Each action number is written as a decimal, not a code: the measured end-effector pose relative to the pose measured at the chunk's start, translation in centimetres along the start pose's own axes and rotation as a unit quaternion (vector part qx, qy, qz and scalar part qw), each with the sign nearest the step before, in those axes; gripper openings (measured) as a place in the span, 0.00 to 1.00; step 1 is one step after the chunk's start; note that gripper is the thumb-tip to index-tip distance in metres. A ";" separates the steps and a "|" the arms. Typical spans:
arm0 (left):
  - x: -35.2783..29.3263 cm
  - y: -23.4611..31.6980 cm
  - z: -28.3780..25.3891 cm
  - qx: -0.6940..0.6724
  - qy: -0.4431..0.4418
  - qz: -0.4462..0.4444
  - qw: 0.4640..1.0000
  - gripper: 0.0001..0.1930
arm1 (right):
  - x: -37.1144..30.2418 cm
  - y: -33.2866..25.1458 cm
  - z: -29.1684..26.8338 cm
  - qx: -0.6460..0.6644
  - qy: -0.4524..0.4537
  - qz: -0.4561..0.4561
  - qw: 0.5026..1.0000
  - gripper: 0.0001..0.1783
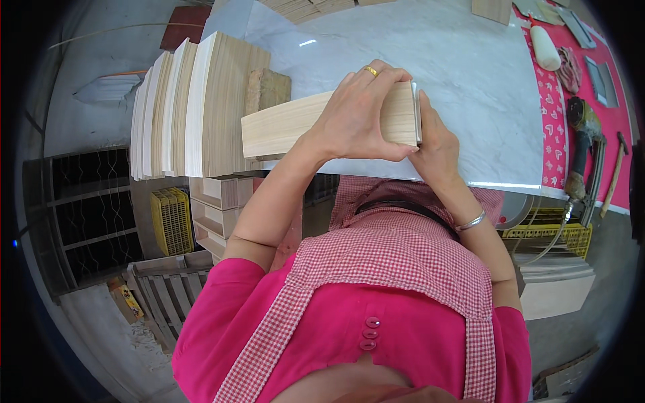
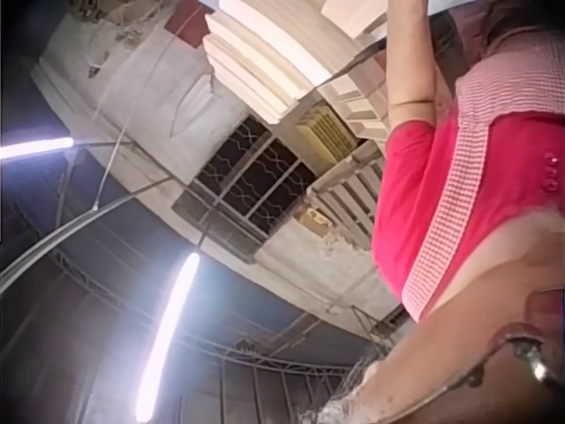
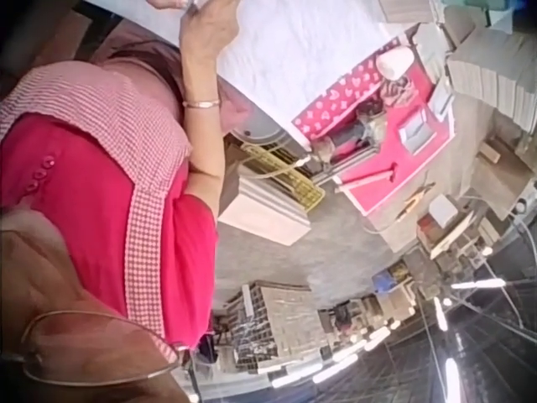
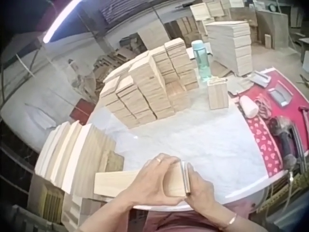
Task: Assembling wooden box frames using wood glue, a hammer, and a pneumatic nailer.
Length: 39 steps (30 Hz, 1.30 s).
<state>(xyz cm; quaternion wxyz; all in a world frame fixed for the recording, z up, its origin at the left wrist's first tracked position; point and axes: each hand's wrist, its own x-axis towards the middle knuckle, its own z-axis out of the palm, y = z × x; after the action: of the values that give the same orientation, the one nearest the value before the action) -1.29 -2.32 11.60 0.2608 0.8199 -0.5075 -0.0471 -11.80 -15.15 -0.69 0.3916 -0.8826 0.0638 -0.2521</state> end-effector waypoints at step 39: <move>0.6 -0.7 1.2 0.029 -0.021 -0.037 0.999 0.44 | 0.9 -1.5 -2.0 0.107 0.009 0.007 0.994 0.47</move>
<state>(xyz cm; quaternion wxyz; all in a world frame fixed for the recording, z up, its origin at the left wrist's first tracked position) -0.89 -3.08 10.34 0.2240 0.8443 -0.4831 -0.0596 -12.14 -15.72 1.91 0.4850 -0.8328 0.0465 -0.2627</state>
